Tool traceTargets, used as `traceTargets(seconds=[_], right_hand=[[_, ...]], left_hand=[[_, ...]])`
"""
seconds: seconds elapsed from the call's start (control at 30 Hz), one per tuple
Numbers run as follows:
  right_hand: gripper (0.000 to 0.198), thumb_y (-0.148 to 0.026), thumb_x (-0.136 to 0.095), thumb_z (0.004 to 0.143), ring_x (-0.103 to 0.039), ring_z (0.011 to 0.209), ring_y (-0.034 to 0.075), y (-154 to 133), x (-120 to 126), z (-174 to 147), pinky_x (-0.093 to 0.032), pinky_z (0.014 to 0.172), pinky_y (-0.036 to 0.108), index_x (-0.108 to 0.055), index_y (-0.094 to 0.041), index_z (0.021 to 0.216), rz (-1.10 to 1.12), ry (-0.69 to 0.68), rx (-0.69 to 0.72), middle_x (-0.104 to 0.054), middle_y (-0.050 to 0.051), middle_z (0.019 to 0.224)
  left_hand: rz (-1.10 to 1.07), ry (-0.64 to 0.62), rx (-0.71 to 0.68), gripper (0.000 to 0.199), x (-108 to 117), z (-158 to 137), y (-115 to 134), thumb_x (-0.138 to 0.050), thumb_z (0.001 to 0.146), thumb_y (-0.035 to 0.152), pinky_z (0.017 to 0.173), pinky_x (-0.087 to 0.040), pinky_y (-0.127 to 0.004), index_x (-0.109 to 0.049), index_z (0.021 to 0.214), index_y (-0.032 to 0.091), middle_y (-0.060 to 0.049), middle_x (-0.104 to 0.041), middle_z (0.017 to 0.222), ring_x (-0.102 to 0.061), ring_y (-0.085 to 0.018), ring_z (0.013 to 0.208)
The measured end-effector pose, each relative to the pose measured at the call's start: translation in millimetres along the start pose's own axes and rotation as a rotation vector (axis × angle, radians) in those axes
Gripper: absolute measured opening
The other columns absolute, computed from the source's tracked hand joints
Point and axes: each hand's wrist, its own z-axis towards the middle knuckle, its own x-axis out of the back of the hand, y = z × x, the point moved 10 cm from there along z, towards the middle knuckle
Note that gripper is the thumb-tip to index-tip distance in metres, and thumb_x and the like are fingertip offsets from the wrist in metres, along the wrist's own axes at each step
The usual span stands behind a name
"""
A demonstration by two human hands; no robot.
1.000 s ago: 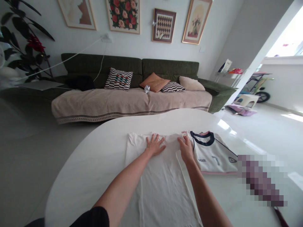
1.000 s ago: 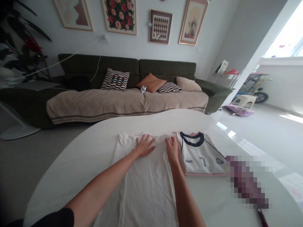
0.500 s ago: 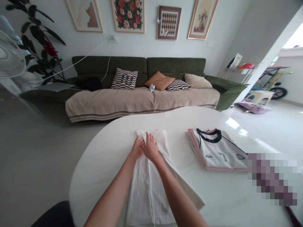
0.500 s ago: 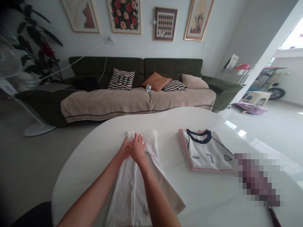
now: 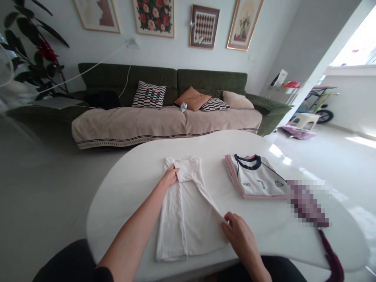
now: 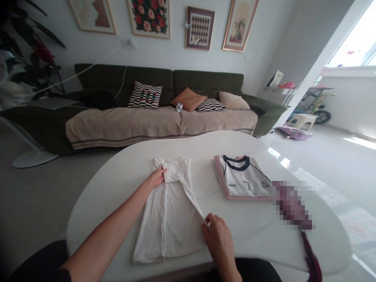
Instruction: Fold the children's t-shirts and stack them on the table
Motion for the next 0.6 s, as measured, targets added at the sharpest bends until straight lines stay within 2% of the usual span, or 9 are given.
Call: traceTargets(seconds=[0.1,0.17,0.23,0.3,0.4,0.5,0.6], right_hand=[[0.017,-0.009,-0.04,0.068,-0.052,0.068,0.019,-55.4,2.6,-19.5,-0.043,0.061,0.031,-0.046,-0.024,0.073,0.014,0.123,0.226,-0.054,0.003,0.07],[0.027,-0.004,-0.039,0.062,-0.052,0.069,0.02,-86.5,-7.4,-34.1,-0.044,0.06,0.032,-0.048,-0.024,0.077,0.032,0.129,0.367,-0.055,0.003,0.073],[0.036,-0.002,-0.038,0.061,-0.053,0.068,0.02,-104.6,-19.8,-46.7,-0.046,0.059,0.032,-0.052,-0.024,0.085,0.033,0.126,0.472,-0.055,0.003,0.073],[0.041,-0.002,-0.038,0.065,-0.056,0.07,0.02,-107.6,-27.8,-54.1,-0.049,0.061,0.032,-0.054,-0.025,0.095,0.033,0.156,0.512,-0.058,0.004,0.076],[0.044,-0.005,-0.04,0.071,-0.059,0.089,0.022,-101.3,-33.5,-60.1,-0.052,0.072,0.034,-0.054,-0.025,0.107,0.034,0.191,0.562,-0.062,0.007,0.097],[0.045,-0.01,-0.044,0.075,-0.051,0.11,0.025,-96.1,-37.9,-64.4,-0.05,0.083,0.038,-0.052,-0.025,0.116,0.005,0.17,0.631,-0.058,0.006,0.116],[0.046,-0.012,-0.046,0.075,-0.047,0.116,0.027,-92.0,-43.6,-65.9,-0.05,0.085,0.04,-0.051,-0.025,0.12,-0.053,0.133,0.641,-0.055,0.005,0.121]], left_hand=[[0.009,0.027,-0.024,0.027,-3.2,4.2,9.1,-0.051,0.084,0.03,0.071,-0.051,-0.033,-0.053,0.105,0.014,-0.005,-0.059,0.1,-0.059,-0.014,0.082],[0.018,0.038,-0.046,0.028,-4.9,7.5,17.0,-0.05,0.085,0.032,0.071,-0.05,-0.033,-0.052,0.106,0.015,-0.005,-0.058,0.101,-0.058,-0.014,0.083],[0.034,0.04,-0.06,0.029,-5.1,9.5,22.9,-0.05,0.085,0.032,0.071,-0.05,-0.033,-0.052,0.107,0.015,-0.005,-0.057,0.102,-0.058,-0.014,0.084],[0.06,0.045,-0.06,0.029,-2.8,9.7,24.5,-0.05,0.084,0.032,0.072,-0.05,-0.034,-0.052,0.108,0.015,-0.006,-0.057,0.103,-0.057,-0.015,0.085],[0.119,0.068,-0.057,0.029,5.2,8.9,21.6,-0.05,0.084,0.032,0.072,-0.05,-0.034,-0.052,0.108,0.015,-0.006,-0.057,0.104,-0.057,-0.015,0.085],[0.199,0.116,-0.085,0.03,16.6,9.7,19.9,-0.05,0.085,0.032,0.071,-0.05,-0.034,-0.051,0.109,0.015,-0.006,-0.057,0.103,-0.058,-0.015,0.084],[0.306,0.185,-0.148,0.032,29.2,10.6,23.6,-0.052,0.083,0.029,0.071,-0.05,-0.033,-0.05,0.112,0.015,-0.005,-0.059,0.1,-0.059,-0.014,0.081]])
